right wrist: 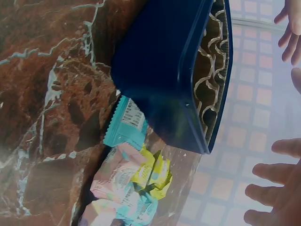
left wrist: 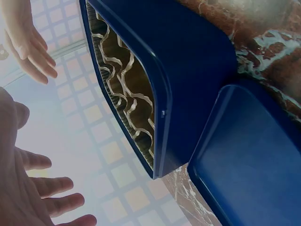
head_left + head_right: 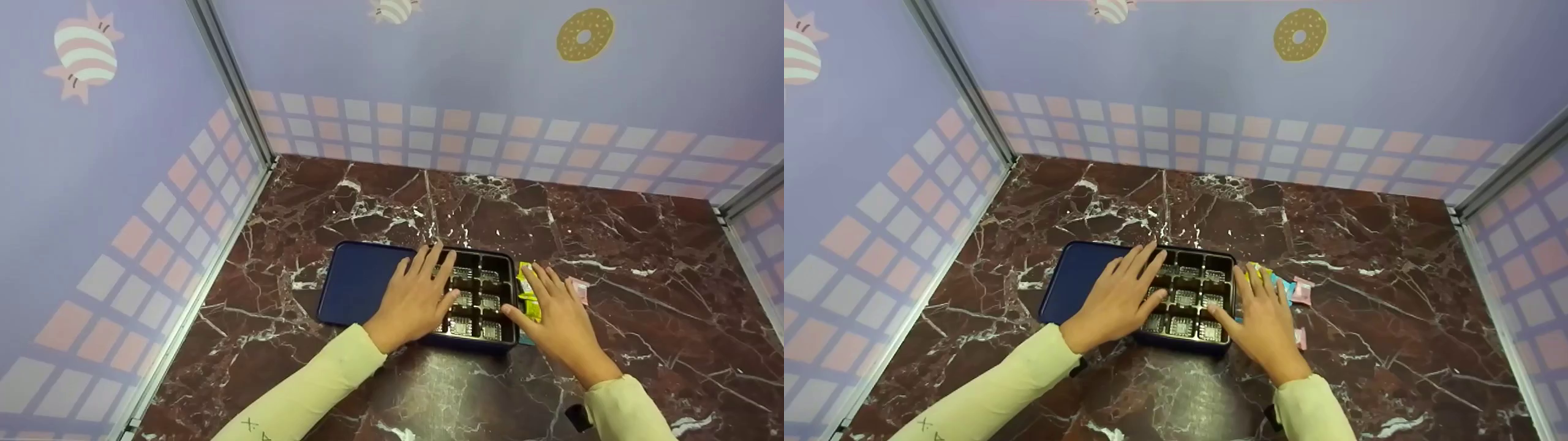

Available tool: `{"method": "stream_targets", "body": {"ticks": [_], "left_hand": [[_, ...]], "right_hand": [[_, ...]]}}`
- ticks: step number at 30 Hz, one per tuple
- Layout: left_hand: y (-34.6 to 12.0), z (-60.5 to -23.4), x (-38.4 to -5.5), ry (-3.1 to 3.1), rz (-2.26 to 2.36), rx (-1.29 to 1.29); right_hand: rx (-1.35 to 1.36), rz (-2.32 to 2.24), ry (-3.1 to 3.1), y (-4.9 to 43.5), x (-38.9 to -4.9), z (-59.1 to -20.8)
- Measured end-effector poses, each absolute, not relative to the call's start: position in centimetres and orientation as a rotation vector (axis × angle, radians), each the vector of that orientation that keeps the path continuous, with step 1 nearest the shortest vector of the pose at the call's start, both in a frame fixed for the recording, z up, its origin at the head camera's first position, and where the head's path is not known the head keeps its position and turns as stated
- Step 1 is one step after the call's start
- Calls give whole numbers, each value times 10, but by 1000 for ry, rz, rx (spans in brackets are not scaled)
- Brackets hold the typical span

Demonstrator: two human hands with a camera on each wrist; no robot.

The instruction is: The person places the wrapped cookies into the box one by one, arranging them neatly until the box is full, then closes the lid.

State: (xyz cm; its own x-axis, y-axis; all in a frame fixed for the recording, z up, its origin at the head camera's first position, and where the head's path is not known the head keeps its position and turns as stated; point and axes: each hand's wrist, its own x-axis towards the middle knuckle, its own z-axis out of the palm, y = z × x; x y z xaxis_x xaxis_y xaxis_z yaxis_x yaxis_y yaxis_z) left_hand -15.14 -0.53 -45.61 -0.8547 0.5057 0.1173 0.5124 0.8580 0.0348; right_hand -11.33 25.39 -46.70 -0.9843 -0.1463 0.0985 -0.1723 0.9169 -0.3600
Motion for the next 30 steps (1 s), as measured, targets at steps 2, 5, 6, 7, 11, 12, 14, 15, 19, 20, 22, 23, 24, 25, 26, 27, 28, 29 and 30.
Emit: {"method": "stream_targets", "body": {"ticks": [2, 5, 6, 7, 11, 12, 14, 15, 19, 20, 22, 23, 24, 25, 26, 27, 28, 29, 30], "left_hand": [[-6, -457, -152, -2939, -106, -800], [-6, -458, -153, -2957, -120, -791], [-7, -458, -153, -2961, -121, -791], [-7, -458, -153, -2963, -121, -790], [-8, -459, -156, -2965, -124, -789], [-8, -460, -156, -2965, -134, -786], [-9, -461, -157, -2965, -159, -779], [-10, -463, -157, -2969, -172, -777], [-14, -468, -156, -2991, -205, -768], [-14, -469, -156, -2995, -207, -767], [-16, -470, -156, -3002, -203, -760], [-16, -471, -156, -3004, -196, -754], [-17, -471, -156, -3005, -195, -751], [-17, -472, -157, -3008, -185, -749], [-17, -473, -157, -3011, -181, -747], [-17, -474, -157, -3016, -175, -745], [-17, -475, -157, -3021, -175, -744], [-18, -476, -157, -3025, -172, -743], [-18, -477, -158, -3026, -176, -741]], "right_hand": [[243, 575, -3010, 256, -112, -470], [238, 575, -3011, 259, -111, -473], [233, 579, -3012, 260, -111, -474], [229, 581, -3014, 261, -110, -474], [204, 572, -3017, 264, -110, -477], [199, 570, -3018, 265, -109, -477], [193, 561, -3017, 266, -109, -479], [192, 558, -3019, 267, -108, -480], [202, 562, -2993, 271, -104, -487], [204, 564, -2981, 273, -102, -489], [207, 571, -2958, 276, -100, -492], [204, 575, -2948, 277, -99, -493], [200, 578, -2943, 278, -98, -494], [194, 578, -2942, 280, -98, -495], [188, 578, -2944, 281, -96, -496], [181, 576, -2947, 282, -96, -497], [174, 574, -2951, 284, -95, -497], [168, 570, -2952, 285, -94, -498], [161, 568, -2954, 286, -94, -498]]}}
